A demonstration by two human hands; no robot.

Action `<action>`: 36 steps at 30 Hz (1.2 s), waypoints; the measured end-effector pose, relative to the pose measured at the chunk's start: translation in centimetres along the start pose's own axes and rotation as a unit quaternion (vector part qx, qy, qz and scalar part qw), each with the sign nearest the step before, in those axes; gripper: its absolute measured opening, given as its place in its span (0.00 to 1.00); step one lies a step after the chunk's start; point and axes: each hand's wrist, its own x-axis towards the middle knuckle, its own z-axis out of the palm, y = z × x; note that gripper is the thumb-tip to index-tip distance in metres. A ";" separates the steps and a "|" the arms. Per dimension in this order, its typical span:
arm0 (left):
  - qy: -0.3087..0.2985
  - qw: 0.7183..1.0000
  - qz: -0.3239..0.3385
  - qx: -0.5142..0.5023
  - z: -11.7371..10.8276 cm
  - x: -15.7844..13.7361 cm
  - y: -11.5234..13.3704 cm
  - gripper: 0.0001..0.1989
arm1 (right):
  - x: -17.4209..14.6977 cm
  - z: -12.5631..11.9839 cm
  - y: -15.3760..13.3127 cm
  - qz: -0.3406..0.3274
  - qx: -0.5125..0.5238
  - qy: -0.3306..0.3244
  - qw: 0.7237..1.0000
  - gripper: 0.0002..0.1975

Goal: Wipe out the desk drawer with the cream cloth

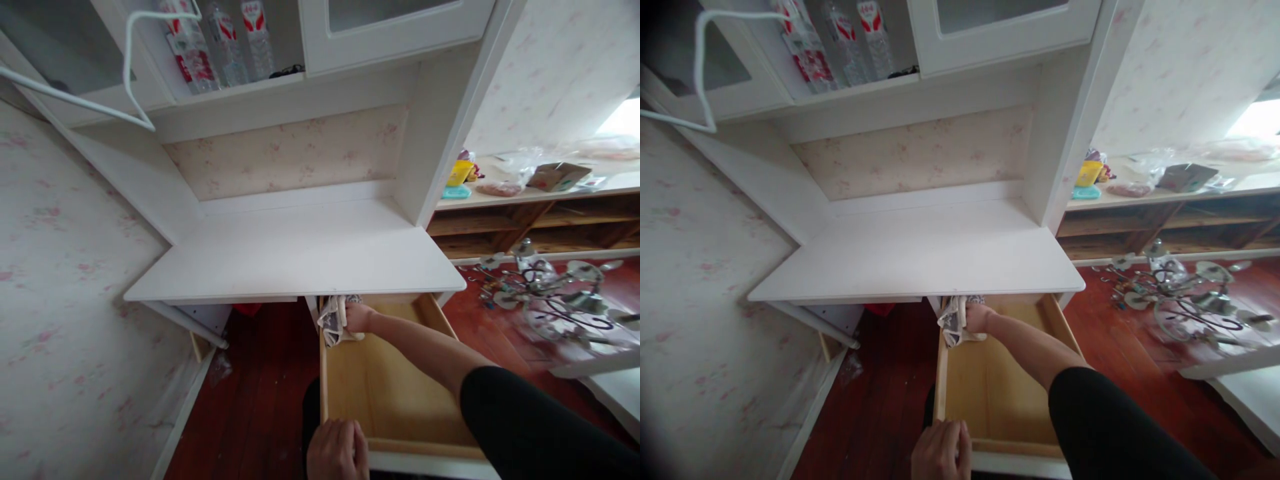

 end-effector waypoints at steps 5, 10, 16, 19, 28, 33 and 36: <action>-0.005 1.000 0.003 0.005 0.1 0.2 -0.1 0.11 | 1.9 0.6 -1.0 0.054 0.015 -0.017 0.998 0.09; -0.015 1.000 0.006 -0.011 -0.2 0.4 -0.1 0.12 | 0.5 0.6 -1.2 0.122 0.047 -0.033 0.991 0.08; -0.032 0.999 -0.003 -0.009 -0.6 0.4 0.3 0.13 | -6.8 0.5 -0.2 0.217 0.084 -0.064 0.970 0.12; -0.045 0.999 -0.014 -0.012 -0.8 0.3 0.5 0.13 | -11.5 0.3 0.5 0.275 0.094 -0.079 0.953 0.15; -0.084 0.996 -0.014 -0.031 -1.9 0.6 0.5 0.15 | -17.6 -1.0 -0.2 0.357 0.135 -0.142 0.913 0.09; -0.099 0.995 -0.016 -0.027 -2.0 0.6 0.5 0.15 | -18.8 -1.3 -2.6 0.363 0.205 -0.144 0.897 0.04; -0.103 0.994 -0.015 -0.027 -2.0 0.6 0.5 0.15 | -20.6 -1.5 -4.8 0.376 0.271 -0.115 0.879 0.09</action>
